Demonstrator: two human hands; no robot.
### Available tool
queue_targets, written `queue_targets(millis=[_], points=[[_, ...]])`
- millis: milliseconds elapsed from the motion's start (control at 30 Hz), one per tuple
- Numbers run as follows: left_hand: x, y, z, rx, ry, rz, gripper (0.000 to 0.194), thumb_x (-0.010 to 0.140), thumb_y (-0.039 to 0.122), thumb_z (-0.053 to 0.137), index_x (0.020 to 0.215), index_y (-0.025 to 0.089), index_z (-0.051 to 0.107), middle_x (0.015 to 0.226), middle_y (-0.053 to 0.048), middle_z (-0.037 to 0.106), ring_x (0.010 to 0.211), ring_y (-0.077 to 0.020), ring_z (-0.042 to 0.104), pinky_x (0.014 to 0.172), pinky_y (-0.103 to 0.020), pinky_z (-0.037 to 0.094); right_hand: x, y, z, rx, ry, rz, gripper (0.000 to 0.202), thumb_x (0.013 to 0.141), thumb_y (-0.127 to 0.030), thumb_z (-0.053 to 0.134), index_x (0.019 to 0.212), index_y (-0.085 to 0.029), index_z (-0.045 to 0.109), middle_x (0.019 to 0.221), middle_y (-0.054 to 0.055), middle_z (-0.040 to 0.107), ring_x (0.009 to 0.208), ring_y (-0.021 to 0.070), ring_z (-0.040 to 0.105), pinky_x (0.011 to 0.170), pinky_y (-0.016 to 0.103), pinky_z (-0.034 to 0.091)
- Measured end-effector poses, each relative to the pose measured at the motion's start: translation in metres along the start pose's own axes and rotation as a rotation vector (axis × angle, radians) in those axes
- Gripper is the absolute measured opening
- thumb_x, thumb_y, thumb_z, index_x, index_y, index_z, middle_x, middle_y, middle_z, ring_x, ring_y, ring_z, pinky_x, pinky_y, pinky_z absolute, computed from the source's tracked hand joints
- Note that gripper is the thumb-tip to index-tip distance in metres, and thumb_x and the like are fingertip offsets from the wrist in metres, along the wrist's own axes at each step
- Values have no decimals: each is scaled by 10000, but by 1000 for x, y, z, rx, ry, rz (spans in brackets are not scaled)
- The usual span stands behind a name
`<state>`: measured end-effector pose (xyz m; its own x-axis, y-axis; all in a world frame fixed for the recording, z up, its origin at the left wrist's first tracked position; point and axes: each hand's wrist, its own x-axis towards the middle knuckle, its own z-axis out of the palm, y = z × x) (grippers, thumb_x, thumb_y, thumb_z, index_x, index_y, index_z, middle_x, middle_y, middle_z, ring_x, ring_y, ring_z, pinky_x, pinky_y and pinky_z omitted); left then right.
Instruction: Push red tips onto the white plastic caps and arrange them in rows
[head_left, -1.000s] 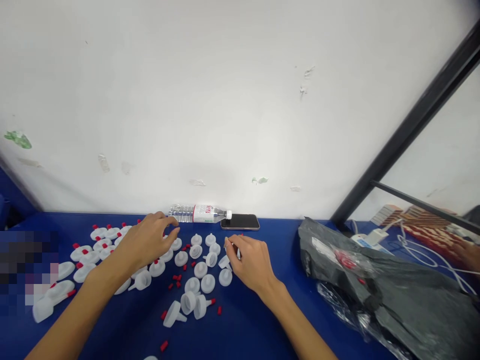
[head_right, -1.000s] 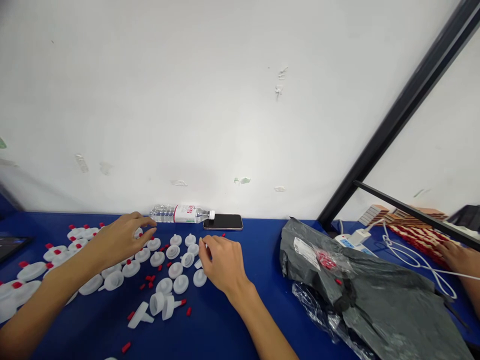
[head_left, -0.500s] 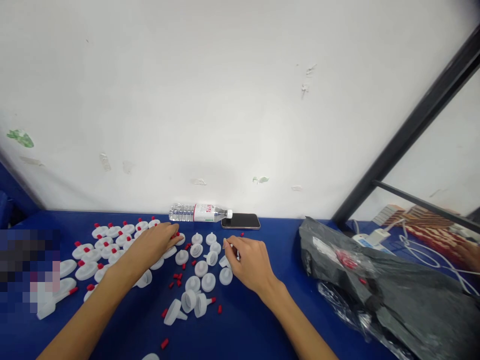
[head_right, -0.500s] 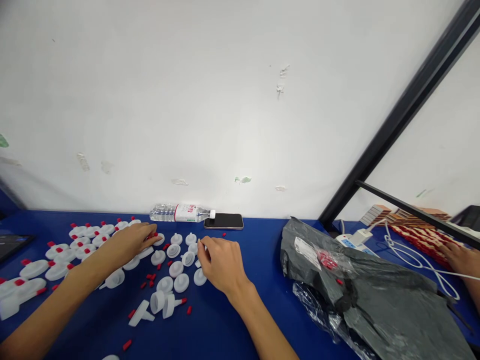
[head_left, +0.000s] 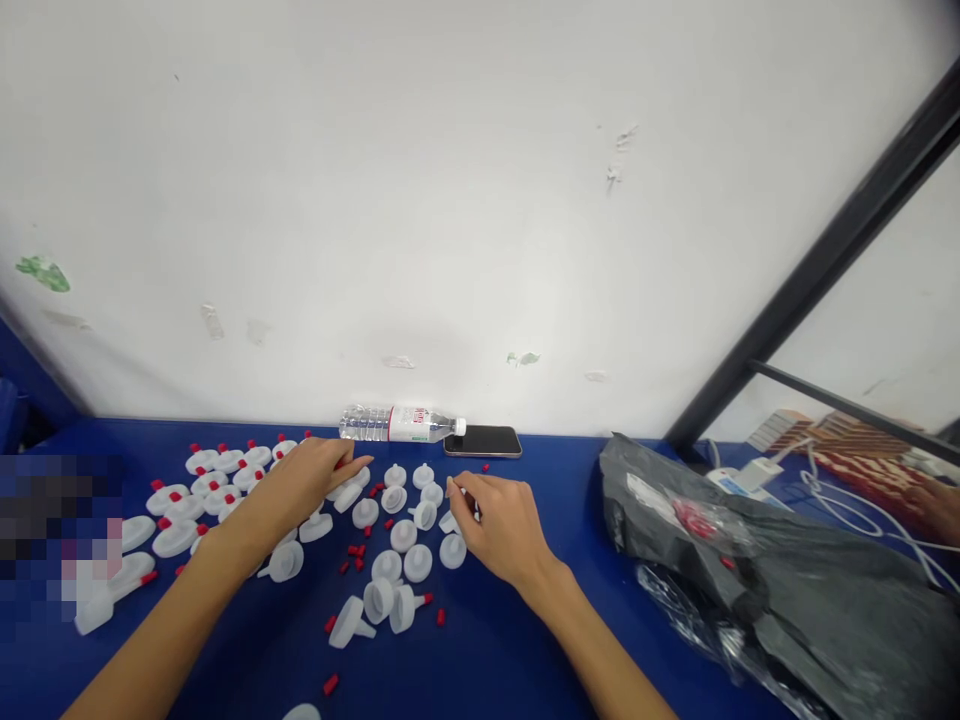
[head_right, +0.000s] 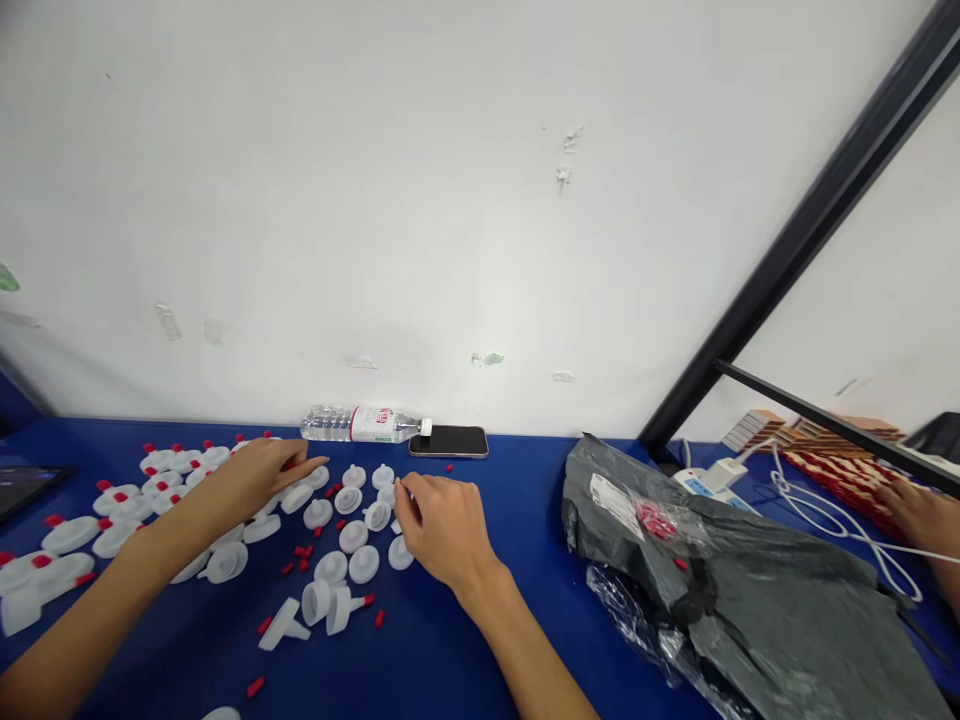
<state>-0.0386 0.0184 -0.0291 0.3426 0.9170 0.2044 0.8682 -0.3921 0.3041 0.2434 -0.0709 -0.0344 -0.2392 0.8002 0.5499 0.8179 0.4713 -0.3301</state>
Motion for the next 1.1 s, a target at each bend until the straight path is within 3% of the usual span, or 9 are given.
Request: queue_targets(millis=[233, 400, 533, 600, 667, 767, 867, 1100], points=[[-1, 18, -13, -140, 132, -45, 470, 921, 544, 490, 602, 256, 301, 495, 36, 359, 494, -145, 302, 576, -330, 275, 0, -2, -1, 26, 3, 7, 344, 1090, -266, 491, 800, -216, 670, 664, -16, 678, 550, 126, 580, 561, 299, 271], [-5, 50, -7, -311, 304, -129, 498, 976, 538, 447, 620, 238, 273, 526, 46, 316, 539, -129, 290, 559, -296, 285, -2, -16, -8, 255, -28, 76, 240, 1080, -372, 554, 1231, -261, 704, 908, -20, 773, 611, 121, 639, 655, 259, 434], [-12, 89, 7, -485, 370, -201, 507, 996, 554, 413, 611, 240, 316, 534, 48, 356, 516, -116, 345, 506, -268, 313, -4, -34, -11, 439, -141, 151, 522, 1038, -485, 642, 1518, -318, 521, 1154, -9, 788, 691, 135, 704, 755, 276, 510], [-15, 102, 13, -551, 368, -216, 509, 992, 561, 427, 606, 238, 352, 544, 47, 396, 512, -112, 374, 493, -258, 338, -5, -39, -9, 485, -172, 161, 508, 1022, -463, 671, 1492, -317, 544, 1155, -10, 791, 702, 139, 715, 723, 267, 508], [-16, 106, 16, -593, 364, -226, 504, 983, 559, 452, 602, 235, 384, 546, 44, 436, 521, -116, 410, 501, -250, 368, -4, -40, -7, 492, -146, 150, 329, 1028, -389, 653, 1344, -299, 650, 1062, -23, 796, 666, 130, 695, 665, 249, 484], [-16, 103, 16, -618, 375, -256, 492, 983, 544, 464, 601, 238, 406, 510, 39, 457, 527, -130, 452, 502, -250, 372, -1, -34, -8, 458, -48, 140, 183, 1034, -306, 594, 1167, -273, 716, 934, -26, 778, 633, 122, 662, 621, 237, 459], [-14, 97, 13, -627, 392, -296, 482, 983, 525, 469, 595, 248, 398, 455, 42, 430, 506, -143, 465, 476, -259, 336, 4, -21, -12, 409, 0, 172, 172, 1027, -309, 596, 1140, -259, 716, 887, -23, 771, 608, 125, 648, 615, 244, 458], [-12, 93, 13, -679, 399, -334, 485, 977, 494, 491, 571, 250, 390, 435, 49, 388, 470, -136, 431, 456, -268, 300, 7, 9, -7, 6, -95, 240, 114, 1008, -240, 666, 1048, -258, 771, 813, -15, 750, 664, 167, 672, 603, 278, 368]])
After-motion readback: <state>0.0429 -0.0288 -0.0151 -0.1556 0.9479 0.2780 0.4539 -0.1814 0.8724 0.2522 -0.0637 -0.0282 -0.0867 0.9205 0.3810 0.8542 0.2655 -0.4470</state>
